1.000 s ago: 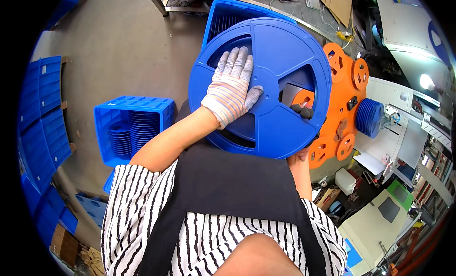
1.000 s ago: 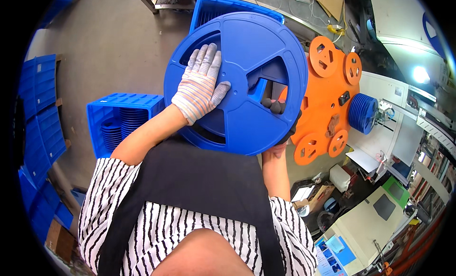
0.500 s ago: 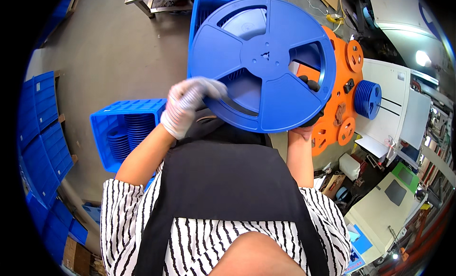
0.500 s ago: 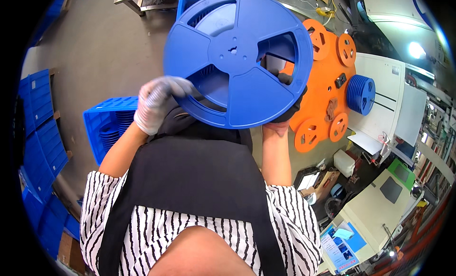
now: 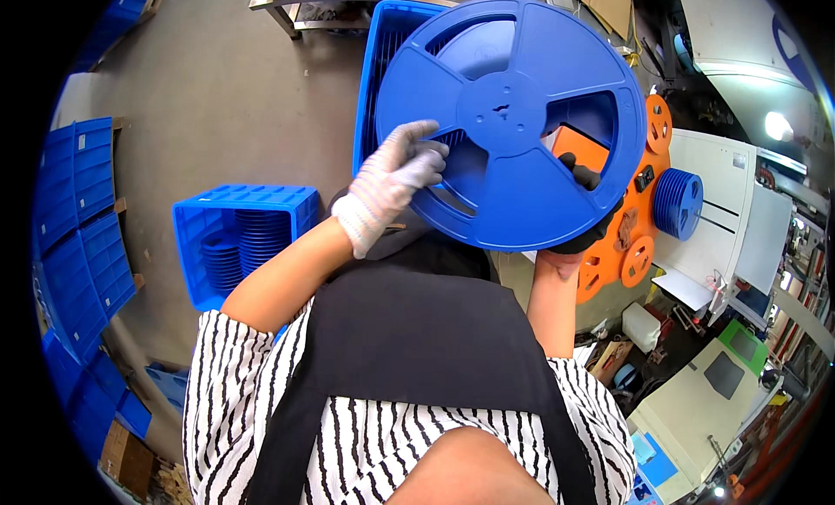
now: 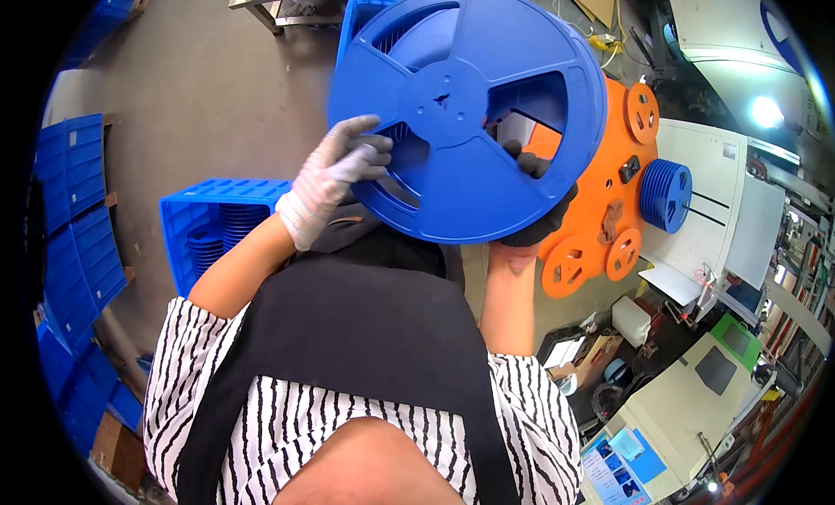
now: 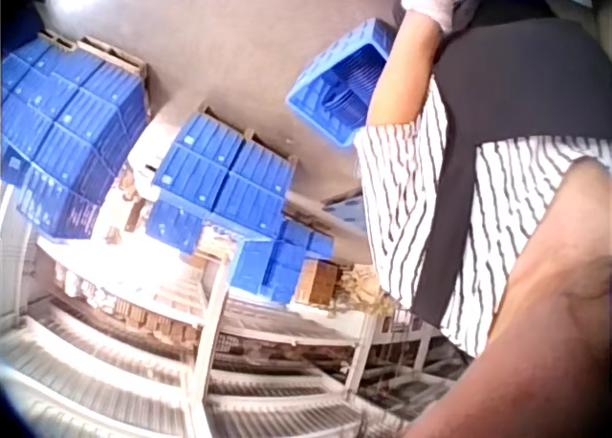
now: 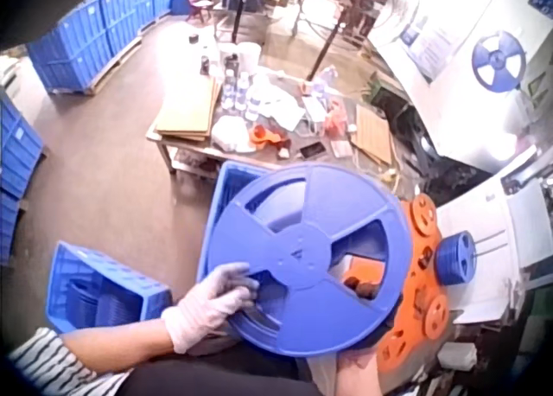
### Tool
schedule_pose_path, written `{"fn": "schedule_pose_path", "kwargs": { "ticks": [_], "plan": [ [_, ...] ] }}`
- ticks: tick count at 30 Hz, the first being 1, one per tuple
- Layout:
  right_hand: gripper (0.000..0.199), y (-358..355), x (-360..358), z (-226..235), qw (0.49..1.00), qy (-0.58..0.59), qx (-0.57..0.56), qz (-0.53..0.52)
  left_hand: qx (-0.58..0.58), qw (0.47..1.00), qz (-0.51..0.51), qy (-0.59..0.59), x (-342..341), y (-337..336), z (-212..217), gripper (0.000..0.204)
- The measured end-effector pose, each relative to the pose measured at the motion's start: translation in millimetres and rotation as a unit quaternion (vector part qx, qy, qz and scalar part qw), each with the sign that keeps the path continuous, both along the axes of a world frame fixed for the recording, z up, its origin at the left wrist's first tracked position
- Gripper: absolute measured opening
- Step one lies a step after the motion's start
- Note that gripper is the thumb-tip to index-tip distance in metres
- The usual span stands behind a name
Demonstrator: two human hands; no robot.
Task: The person repeatedly picks up blue plastic reels from a stack and places them into a blue plastic bin. The person wears gloves and handles the reels one by one, stacking them vertically inside the bin. Towards the end, the person places a cardboard sheet on top of the stacked reels.
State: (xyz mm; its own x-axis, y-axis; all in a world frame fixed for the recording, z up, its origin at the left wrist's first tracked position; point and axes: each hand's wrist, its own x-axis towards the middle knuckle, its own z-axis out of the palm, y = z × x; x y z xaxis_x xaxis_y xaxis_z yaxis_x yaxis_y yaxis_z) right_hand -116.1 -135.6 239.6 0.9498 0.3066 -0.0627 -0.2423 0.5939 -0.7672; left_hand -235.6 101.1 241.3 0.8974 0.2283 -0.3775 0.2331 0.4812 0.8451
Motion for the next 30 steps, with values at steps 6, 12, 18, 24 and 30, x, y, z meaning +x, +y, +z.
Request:
{"fn": "schedule_pose_path", "kwargs": {
  "ticks": [6, 12, 18, 24, 30],
  "plan": [
    [0.061, 27, -39, 31, 0.963, -0.049, -0.176, 0.201, -0.201, 0.975, 0.012, 0.094, 44, -15, 4, 0.116],
    [0.063, 44, -40, 39, 0.968, -0.039, -0.192, 0.155, -0.242, 0.964, 0.110, -0.001, 37, 3, -5, 0.104],
    [0.071, 9, -4, 26, 0.987, 0.098, -0.117, 0.056, -0.553, 0.795, -0.002, -0.250, 7, 49, -15, 0.091],
    [0.054, -7, 2, 27, 0.958, 0.074, -0.277, -0.015, -0.587, 0.746, -0.011, -0.314, -2, 66, -7, 0.096],
    [0.044, -30, 2, 26, 0.936, -0.004, -0.353, -0.017, -0.619, 0.719, -0.024, -0.317, -10, 72, -17, 0.096]
  ]
}}
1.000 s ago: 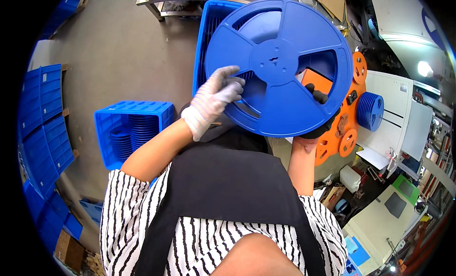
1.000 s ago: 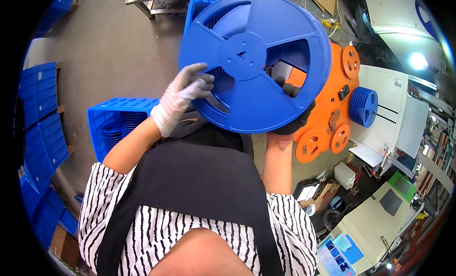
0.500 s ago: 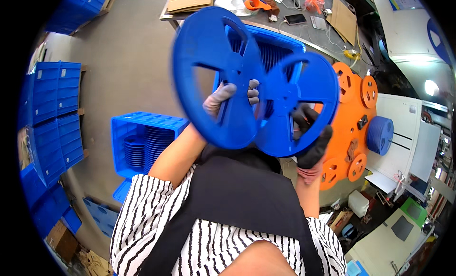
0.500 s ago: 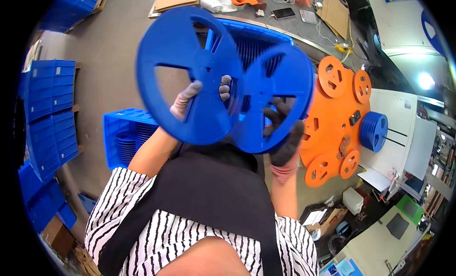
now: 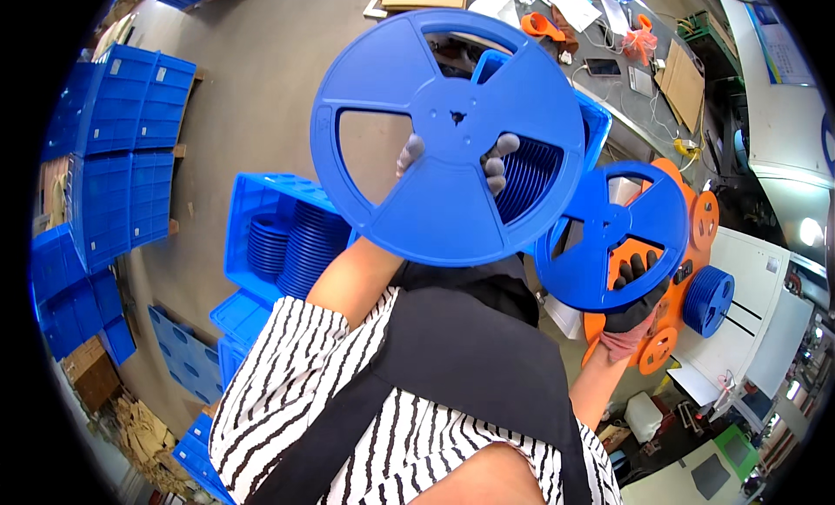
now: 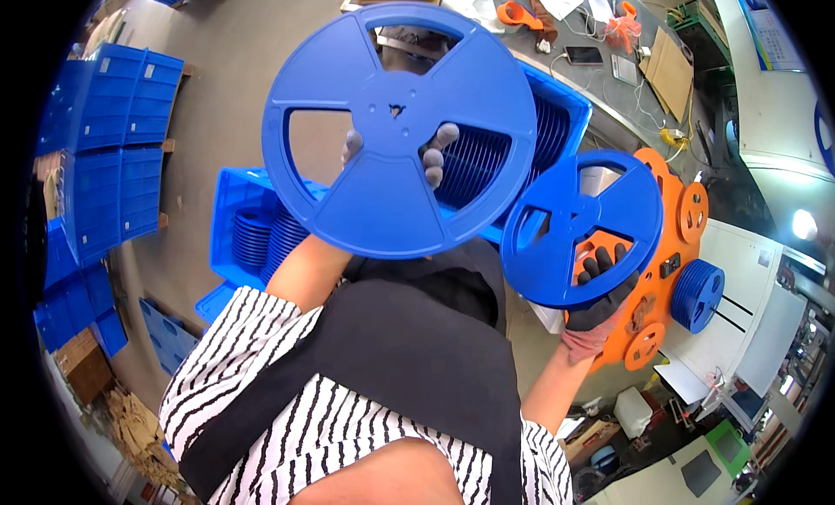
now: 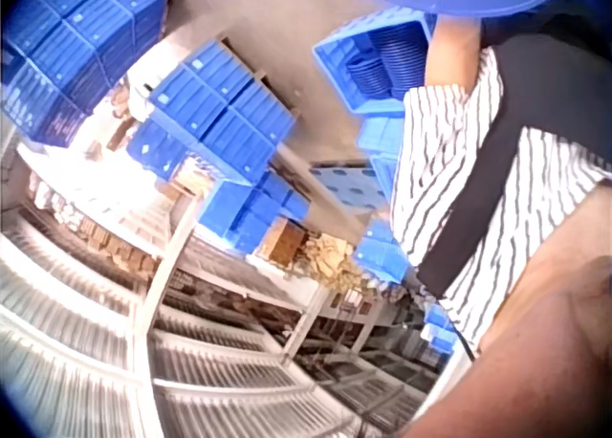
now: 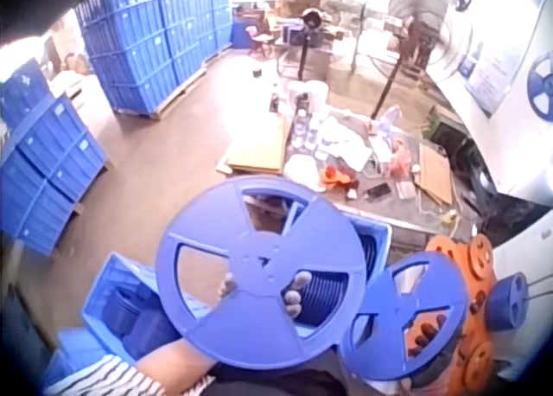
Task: The person repeatedly picks up blue plastic reels from a stack and places them into a blue plastic bin. The person wears gloves and handles the reels one by one, stacking them vertically inside the bin. Towards the end, the person places a cardboard sheet on top of the stacked reels.
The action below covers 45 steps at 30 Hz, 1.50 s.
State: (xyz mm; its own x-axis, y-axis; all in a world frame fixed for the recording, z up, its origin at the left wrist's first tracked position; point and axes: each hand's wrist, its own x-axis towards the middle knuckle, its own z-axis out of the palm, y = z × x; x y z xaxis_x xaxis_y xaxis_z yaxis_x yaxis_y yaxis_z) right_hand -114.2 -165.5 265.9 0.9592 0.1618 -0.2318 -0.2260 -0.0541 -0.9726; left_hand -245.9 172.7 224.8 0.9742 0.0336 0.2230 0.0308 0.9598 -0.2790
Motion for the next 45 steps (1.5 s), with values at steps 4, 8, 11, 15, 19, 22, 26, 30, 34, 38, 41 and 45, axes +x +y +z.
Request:
{"fn": "schedule_pose_path", "kwargs": {
  "ticks": [4, 8, 11, 15, 19, 22, 26, 30, 34, 38, 41, 45],
  "plan": [
    [0.042, -12, 10, 4, 0.960, 0.123, 0.211, -0.137, 0.017, 1.000, 0.002, 0.018, 5, 5, -3, 0.096],
    [0.048, -46, 19, -32, 0.881, 0.131, 0.455, 0.019, 0.099, 0.989, 0.087, 0.067, -17, 21, -19, 0.091],
    [0.050, -40, 9, -32, 0.806, 0.136, 0.574, 0.051, 0.137, 0.975, 0.131, 0.118, -21, 26, -45, 0.091],
    [0.047, -13, -6, -23, 0.746, 0.169, 0.642, 0.054, 0.135, 0.951, 0.156, 0.232, -16, 13, -49, 0.089],
    [0.045, 25, -24, -22, 0.814, 0.183, 0.546, 0.070, 0.118, 0.979, 0.051, 0.159, -3, -25, -54, 0.080],
    [0.045, 55, -34, -20, 0.964, 0.095, 0.221, 0.114, 0.133, 0.984, -0.017, 0.115, 5, -50, -39, 0.081],
    [0.044, 61, -47, -31, 0.999, -0.026, 0.009, 0.016, 0.112, 0.982, -0.076, 0.134, 3, -69, -11, 0.086],
    [0.031, 41, -40, -35, 0.920, -0.256, -0.290, 0.063, 0.095, 0.988, -0.082, 0.092, 11, -71, -9, 0.093],
    [0.027, 11, 10, -30, 0.975, -0.106, -0.181, 0.071, 0.117, 0.987, -0.052, 0.098, 9, -75, -8, 0.092],
    [0.053, 66, 25, 39, 0.831, -0.407, -0.368, 0.097, 0.059, 0.982, -0.131, 0.124, 5, -86, -16, 0.089],
    [0.072, 129, 23, 37, 0.672, -0.412, -0.542, 0.291, 0.018, 0.962, -0.213, 0.167, -15, -90, -30, 0.088],
    [0.084, 165, -23, 21, 0.645, -0.415, -0.411, 0.493, 0.044, 0.957, -0.205, 0.199, -22, -82, -30, 0.087]
  ]
}}
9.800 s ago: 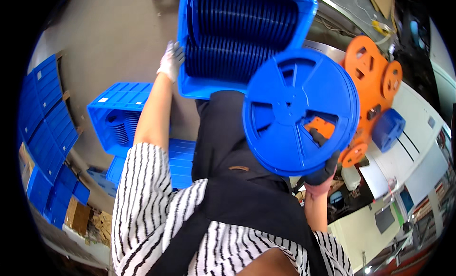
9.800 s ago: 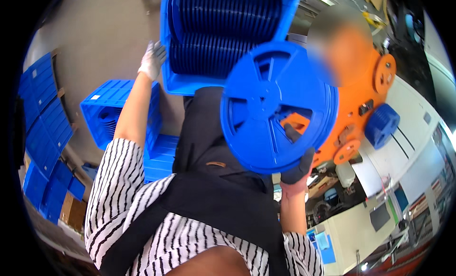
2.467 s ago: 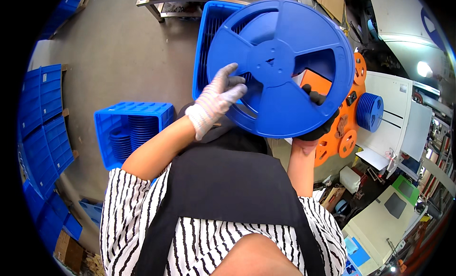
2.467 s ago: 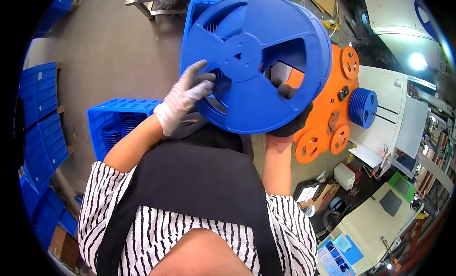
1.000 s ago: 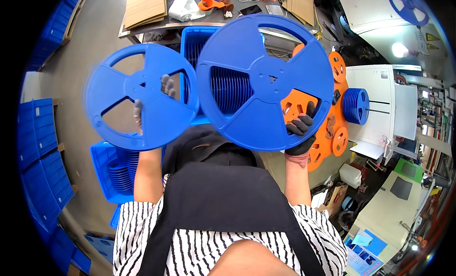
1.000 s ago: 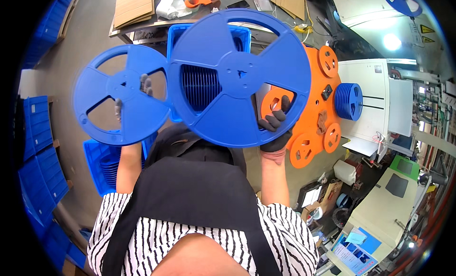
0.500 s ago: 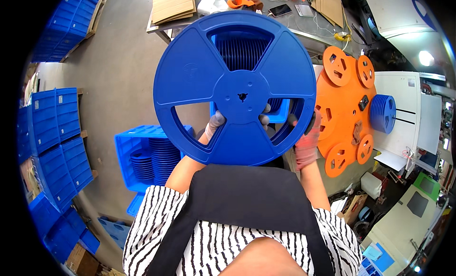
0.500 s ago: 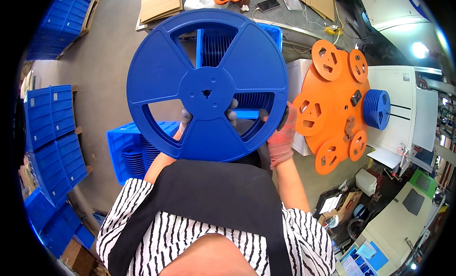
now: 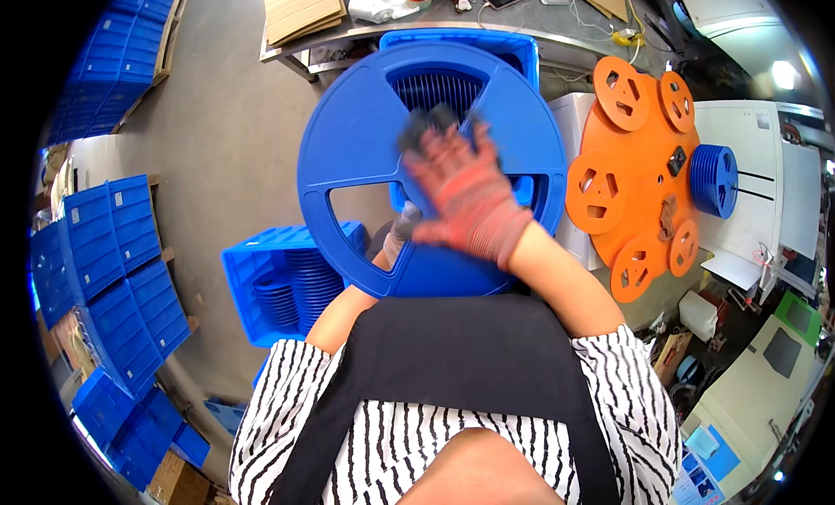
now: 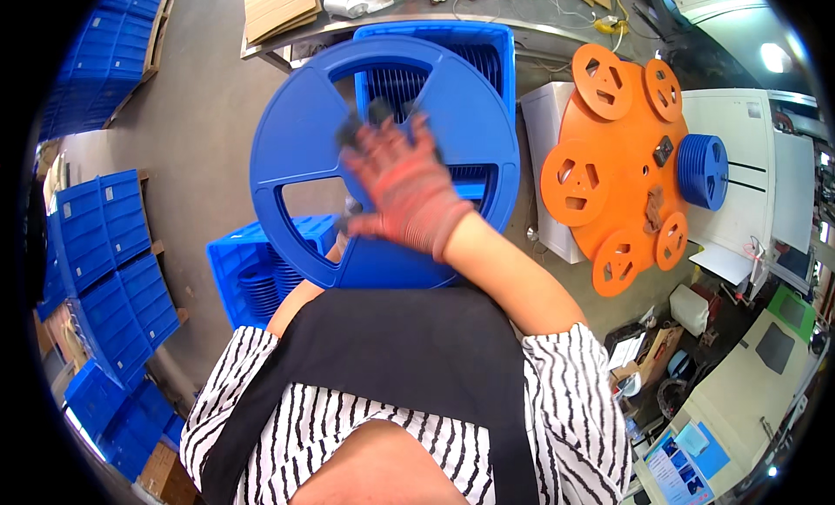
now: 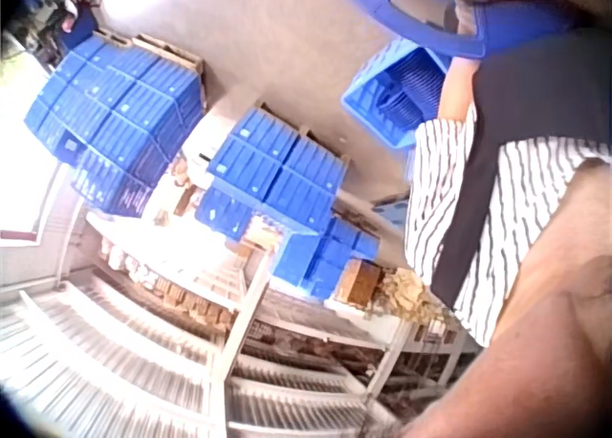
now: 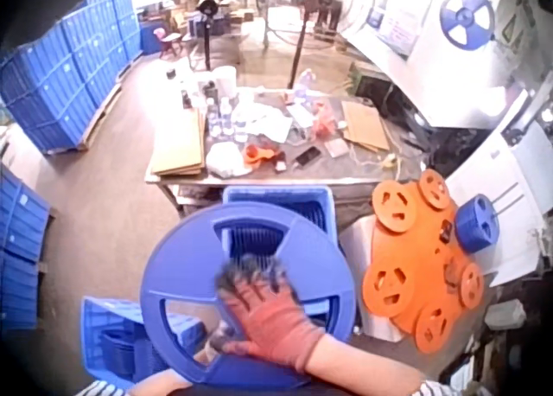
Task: The person repeatedly picks up blue plastic reels from a stack and places them into a blue plastic bin. The person wears gloves and handles the reels one by one, stacking them vertically inside the bin. Towards the end, the person places a cardboard sheet on top of the stacked reels.
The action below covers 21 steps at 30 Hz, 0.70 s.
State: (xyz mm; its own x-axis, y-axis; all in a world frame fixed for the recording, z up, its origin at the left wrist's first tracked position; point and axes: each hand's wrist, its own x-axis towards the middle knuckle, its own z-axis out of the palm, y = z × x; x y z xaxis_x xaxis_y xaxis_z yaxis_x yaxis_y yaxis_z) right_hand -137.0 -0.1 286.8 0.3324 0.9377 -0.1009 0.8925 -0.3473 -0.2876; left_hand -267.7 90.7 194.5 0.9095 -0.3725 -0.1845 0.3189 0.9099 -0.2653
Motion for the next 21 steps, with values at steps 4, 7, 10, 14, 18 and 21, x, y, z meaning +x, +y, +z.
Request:
{"fn": "schedule_pose_path", "kwargs": {
  "ticks": [4, 7, 10, 14, 18, 21],
  "plan": [
    [0.079, -19, 3, -2, 0.987, 0.040, 0.066, 0.143, 0.049, 0.998, 0.027, -0.009, 7, 2, 7, 0.086],
    [0.076, -27, 38, -20, 0.978, 0.073, 0.063, 0.184, 0.073, 0.997, 0.034, -0.014, 9, -2, 5, 0.085],
    [0.069, -23, 74, -33, 0.993, -0.022, 0.065, 0.092, 0.107, 0.993, 0.049, -0.003, 4, 0, 19, 0.084],
    [0.071, -48, 104, -53, 0.981, -0.081, -0.048, -0.172, 0.032, 0.999, 0.041, 0.002, 2, 1, 17, 0.089],
    [0.066, -103, 107, -88, 0.879, 0.142, 0.208, -0.406, 0.057, 0.994, 0.083, -0.041, 9, 1, -10, 0.090],
    [0.058, -116, 74, -84, 0.744, 0.393, 0.340, -0.419, -0.029, 0.996, 0.080, -0.034, 16, 8, 5, 0.089]
  ]
}}
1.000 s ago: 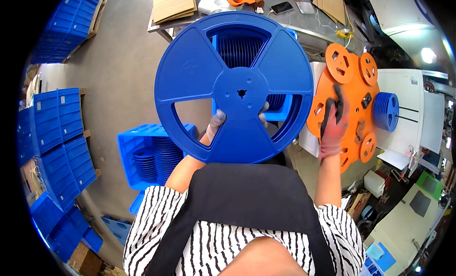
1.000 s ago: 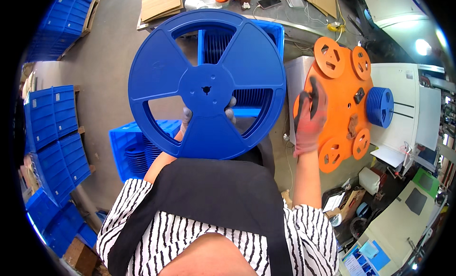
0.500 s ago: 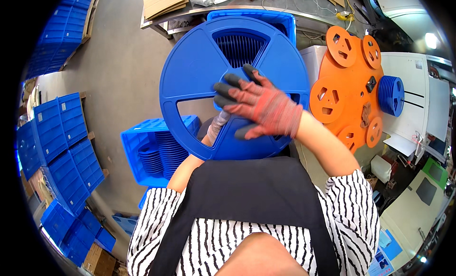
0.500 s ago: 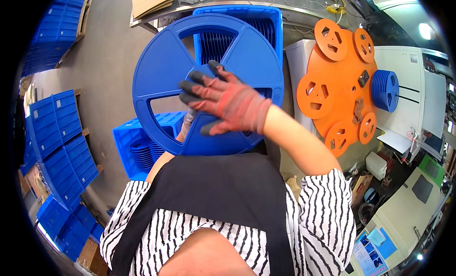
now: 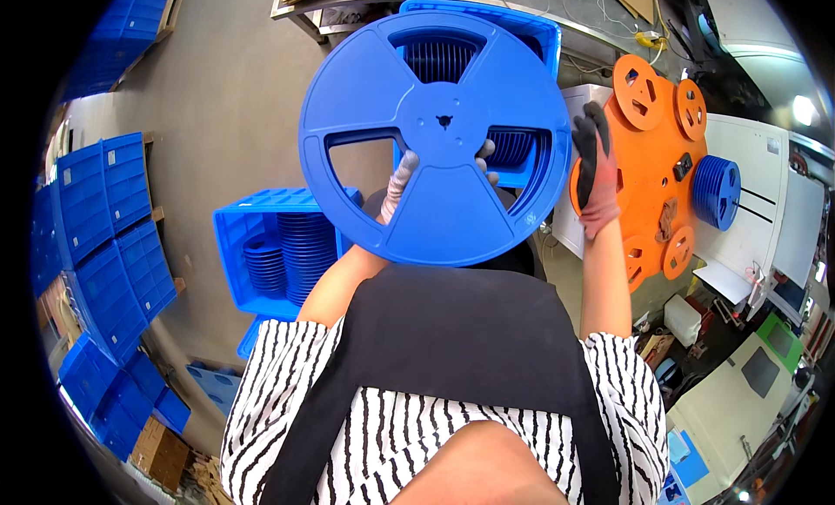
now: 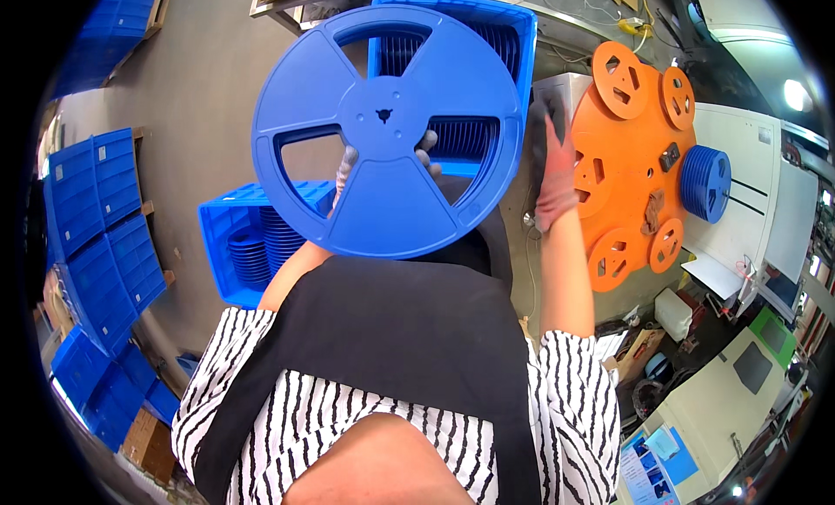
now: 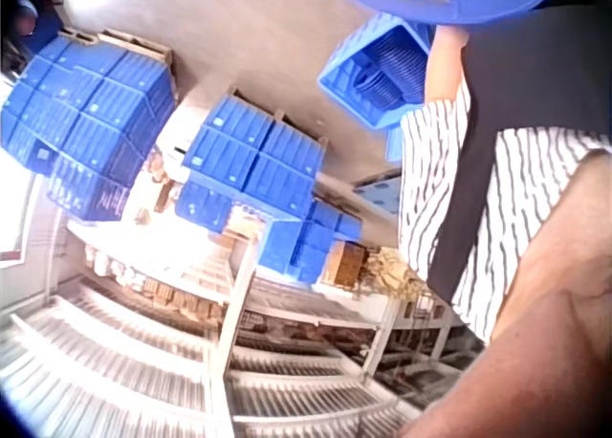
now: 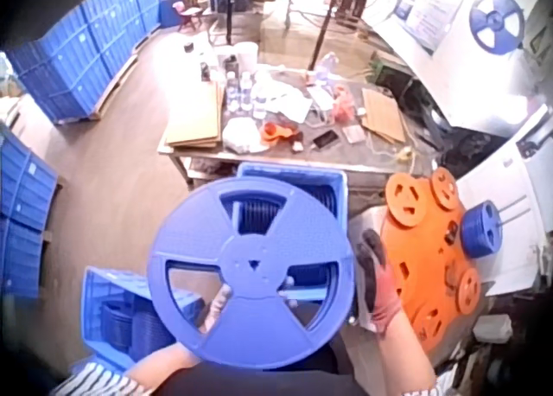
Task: The person repeatedly picks up blue plastic reels from a stack and places them into a blue plastic bin. The person wears gloves and handles the reels one by one, stacking them vertically inside the bin. Towards the end, the person places a cardboard sheet on top of the stacked reels.
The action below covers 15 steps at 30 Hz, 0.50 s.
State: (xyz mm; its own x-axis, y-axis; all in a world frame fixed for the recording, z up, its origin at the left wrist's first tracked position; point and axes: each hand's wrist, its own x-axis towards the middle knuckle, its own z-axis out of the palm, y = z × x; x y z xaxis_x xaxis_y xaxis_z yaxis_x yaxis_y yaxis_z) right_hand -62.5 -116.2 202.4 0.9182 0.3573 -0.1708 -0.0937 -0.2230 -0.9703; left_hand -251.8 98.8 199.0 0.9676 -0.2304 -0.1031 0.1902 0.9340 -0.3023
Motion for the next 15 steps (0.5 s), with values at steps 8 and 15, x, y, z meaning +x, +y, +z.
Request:
{"fn": "schedule_pose_path", "kwargs": {
  "ticks": [8, 15],
  "plan": [
    [0.035, 36, -58, 10, 0.995, 0.068, 0.043, -0.050, -0.001, 0.999, 0.051, 0.003, 10, 8, -12, 0.086],
    [0.023, 32, -39, 20, 0.957, 0.115, 0.237, -0.117, 0.279, 0.950, 0.104, 0.092, 28, 21, -6, 0.069]
  ]
}}
